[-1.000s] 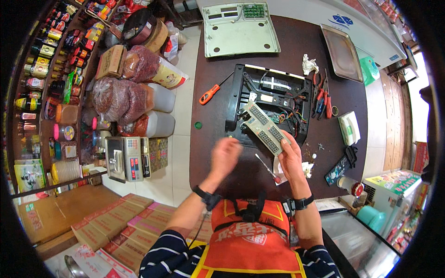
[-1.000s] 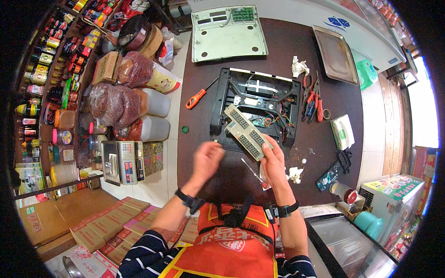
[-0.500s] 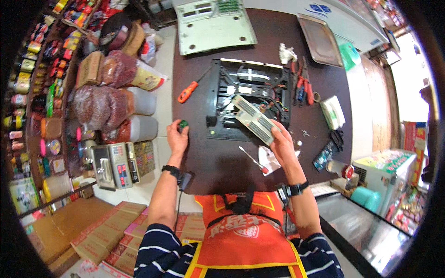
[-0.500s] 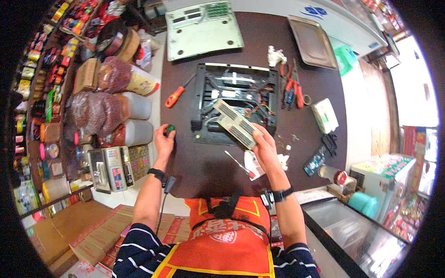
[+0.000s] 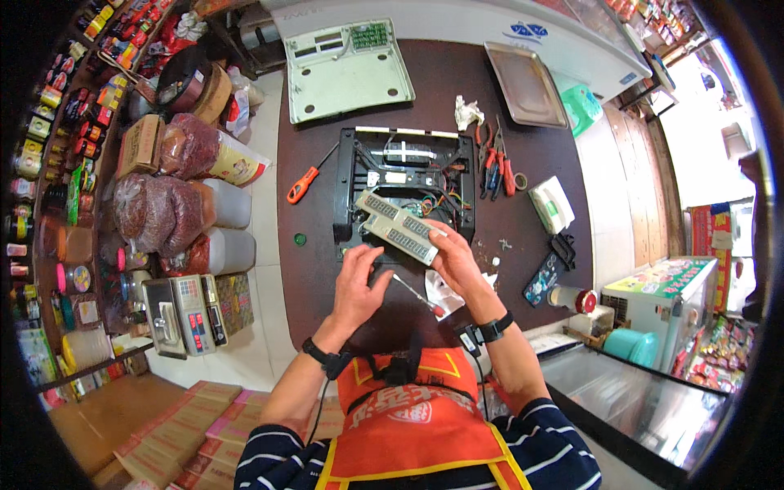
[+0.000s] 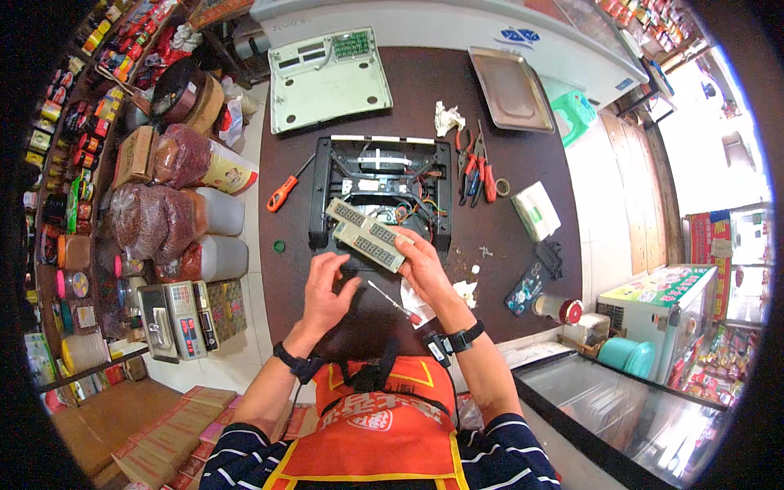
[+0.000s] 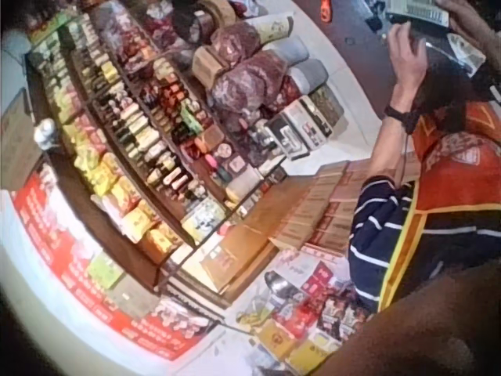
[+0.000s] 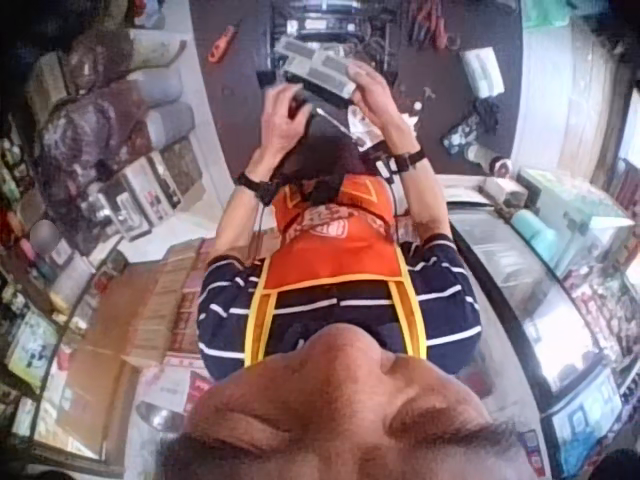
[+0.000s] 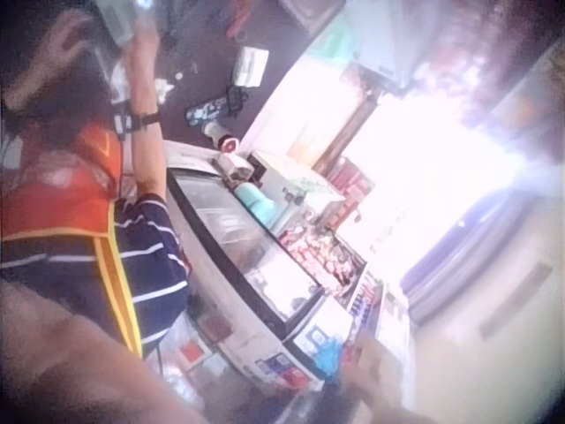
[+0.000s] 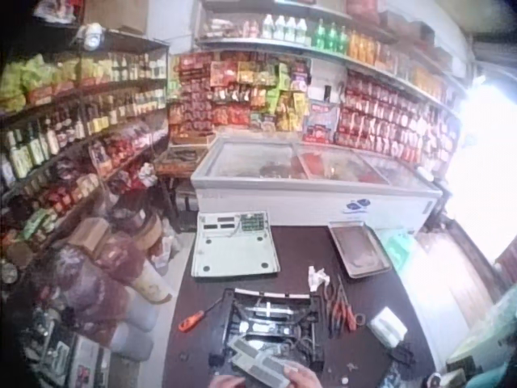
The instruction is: The person repairs a digital weighing scale by opening its casing, adjusting internal wires and components with a screwdriver and pliers, and cleaning parts with a tissue. The person removes and reattaches the display module and circuit board, then places the components back into the scale housing.
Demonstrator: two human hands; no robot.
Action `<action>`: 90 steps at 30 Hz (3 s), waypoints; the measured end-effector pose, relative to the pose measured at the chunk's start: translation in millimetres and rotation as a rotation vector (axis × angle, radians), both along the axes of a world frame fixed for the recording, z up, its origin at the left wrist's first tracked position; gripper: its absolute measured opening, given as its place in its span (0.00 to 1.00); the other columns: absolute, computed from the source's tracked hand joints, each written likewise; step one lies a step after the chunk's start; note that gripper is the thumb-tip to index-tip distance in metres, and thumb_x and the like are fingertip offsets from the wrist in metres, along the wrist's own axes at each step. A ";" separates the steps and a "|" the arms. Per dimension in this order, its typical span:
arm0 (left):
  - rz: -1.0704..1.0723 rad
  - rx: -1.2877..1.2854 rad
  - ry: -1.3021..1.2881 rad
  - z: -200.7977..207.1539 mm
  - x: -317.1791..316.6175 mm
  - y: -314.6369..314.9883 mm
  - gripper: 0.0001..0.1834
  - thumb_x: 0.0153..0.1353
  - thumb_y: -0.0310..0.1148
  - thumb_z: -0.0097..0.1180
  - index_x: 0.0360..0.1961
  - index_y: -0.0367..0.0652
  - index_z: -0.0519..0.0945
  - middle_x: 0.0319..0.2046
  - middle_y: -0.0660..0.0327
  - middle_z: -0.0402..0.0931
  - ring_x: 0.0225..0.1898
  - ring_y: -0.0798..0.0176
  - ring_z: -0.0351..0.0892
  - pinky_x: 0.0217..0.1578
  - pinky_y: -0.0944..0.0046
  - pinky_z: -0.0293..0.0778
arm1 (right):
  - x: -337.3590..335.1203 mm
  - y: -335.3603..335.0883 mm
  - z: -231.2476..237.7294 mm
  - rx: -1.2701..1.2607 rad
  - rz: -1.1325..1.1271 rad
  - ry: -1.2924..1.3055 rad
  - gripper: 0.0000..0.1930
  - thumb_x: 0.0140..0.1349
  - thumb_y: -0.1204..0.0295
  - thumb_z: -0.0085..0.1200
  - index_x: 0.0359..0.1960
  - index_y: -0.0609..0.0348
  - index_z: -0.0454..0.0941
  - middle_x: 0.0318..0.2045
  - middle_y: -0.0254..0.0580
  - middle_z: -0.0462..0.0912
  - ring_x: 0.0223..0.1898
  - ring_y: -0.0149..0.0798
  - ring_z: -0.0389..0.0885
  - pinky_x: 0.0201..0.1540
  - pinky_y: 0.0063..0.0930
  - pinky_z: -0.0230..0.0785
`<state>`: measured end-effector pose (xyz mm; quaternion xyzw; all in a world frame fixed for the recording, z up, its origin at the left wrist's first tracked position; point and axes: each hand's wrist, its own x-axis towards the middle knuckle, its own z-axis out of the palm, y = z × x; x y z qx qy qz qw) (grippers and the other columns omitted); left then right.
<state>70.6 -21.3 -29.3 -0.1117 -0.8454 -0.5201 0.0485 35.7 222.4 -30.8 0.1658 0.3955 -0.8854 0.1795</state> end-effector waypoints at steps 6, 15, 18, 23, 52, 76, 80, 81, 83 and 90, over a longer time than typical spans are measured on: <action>-0.105 -0.329 0.355 9.2 -36.9 21.1 0.33 0.58 0.32 0.77 0.66 0.45 0.82 0.60 0.50 0.76 0.58 0.39 0.78 0.60 0.43 0.75 | -5.7 -3.8 4.9 0.360 0.148 0.053 0.20 0.81 0.69 0.56 0.71 0.53 0.79 0.61 0.39 0.85 0.59 0.36 0.87 0.58 0.33 0.84; -0.474 -0.399 0.535 33.3 -99.2 23.0 0.31 0.57 0.27 0.74 0.63 0.41 0.80 0.52 0.53 0.80 0.52 0.43 0.82 0.53 0.45 0.80 | -19.1 -3.3 6.0 0.228 0.075 0.080 0.23 0.84 0.56 0.57 0.72 0.53 0.78 0.52 0.33 0.85 0.52 0.28 0.85 0.53 0.29 0.82; -0.409 -0.455 0.473 48.4 -93.4 22.7 0.33 0.55 0.24 0.73 0.65 0.42 0.80 0.51 0.54 0.81 0.51 0.44 0.84 0.51 0.45 0.81 | -18.6 3.2 18.8 0.427 0.155 0.231 0.24 0.85 0.54 0.56 0.71 0.55 0.79 0.51 0.32 0.85 0.48 0.27 0.83 0.46 0.26 0.78; -0.229 -0.366 0.374 58.0 -68.2 27.4 0.29 0.60 0.22 0.69 0.65 0.43 0.82 0.50 0.53 0.82 0.51 0.41 0.85 0.48 0.45 0.83 | -15.0 -6.0 33.4 0.476 0.197 0.367 0.28 0.86 0.52 0.54 0.75 0.59 0.75 0.50 0.33 0.86 0.44 0.27 0.84 0.43 0.24 0.76; 0.381 0.728 -0.752 -24.0 -22.7 -39.0 0.09 0.78 0.32 0.67 0.54 0.43 0.83 0.43 0.65 0.86 0.38 0.69 0.86 0.35 0.65 0.86 | 39.1 -71.4 -73.3 0.082 0.024 -0.239 0.30 0.82 0.68 0.59 0.80 0.62 0.64 0.60 0.48 0.85 0.57 0.42 0.89 0.58 0.37 0.84; 0.434 0.785 -0.711 -23.0 -15.8 -59.3 0.18 0.71 0.22 0.70 0.60 0.40 0.83 0.52 0.58 0.88 0.48 0.61 0.90 0.46 0.57 0.91 | -0.5 -83.9 -85.4 0.061 0.049 -0.272 0.16 0.84 0.66 0.57 0.66 0.56 0.82 0.51 0.37 0.91 0.47 0.35 0.91 0.52 0.31 0.83; 0.359 0.669 -0.653 -16.2 -24.3 -63.3 0.15 0.70 0.23 0.71 0.56 0.37 0.85 0.48 0.57 0.90 0.44 0.62 0.91 0.45 0.59 0.90 | -3.0 -80.6 -94.7 0.164 0.078 -0.225 0.14 0.83 0.65 0.59 0.61 0.58 0.85 0.47 0.37 0.92 0.42 0.32 0.91 0.46 0.27 0.82; 0.360 0.641 -0.686 -15.1 -27.2 -64.3 0.14 0.70 0.23 0.71 0.55 0.37 0.86 0.47 0.57 0.90 0.44 0.62 0.91 0.44 0.59 0.90 | -3.6 -80.4 -97.9 0.176 0.091 -0.211 0.14 0.83 0.65 0.59 0.61 0.59 0.85 0.47 0.37 0.92 0.42 0.32 0.91 0.46 0.26 0.82; 0.333 0.606 -0.683 -13.6 -33.2 -66.6 0.13 0.70 0.24 0.72 0.53 0.37 0.87 0.46 0.58 0.90 0.43 0.63 0.90 0.43 0.59 0.89 | -3.6 -80.1 -103.2 0.175 0.097 -0.191 0.13 0.83 0.65 0.59 0.60 0.59 0.85 0.47 0.38 0.92 0.41 0.31 0.91 0.45 0.25 0.82; 0.328 0.699 -0.785 -16.3 -45.4 -75.5 0.13 0.70 0.22 0.71 0.54 0.38 0.87 0.46 0.57 0.91 0.44 0.62 0.91 0.41 0.60 0.90 | 2.4 -70.0 -100.8 0.078 0.073 -0.110 0.14 0.83 0.67 0.59 0.62 0.60 0.84 0.47 0.39 0.92 0.42 0.32 0.91 0.46 0.26 0.83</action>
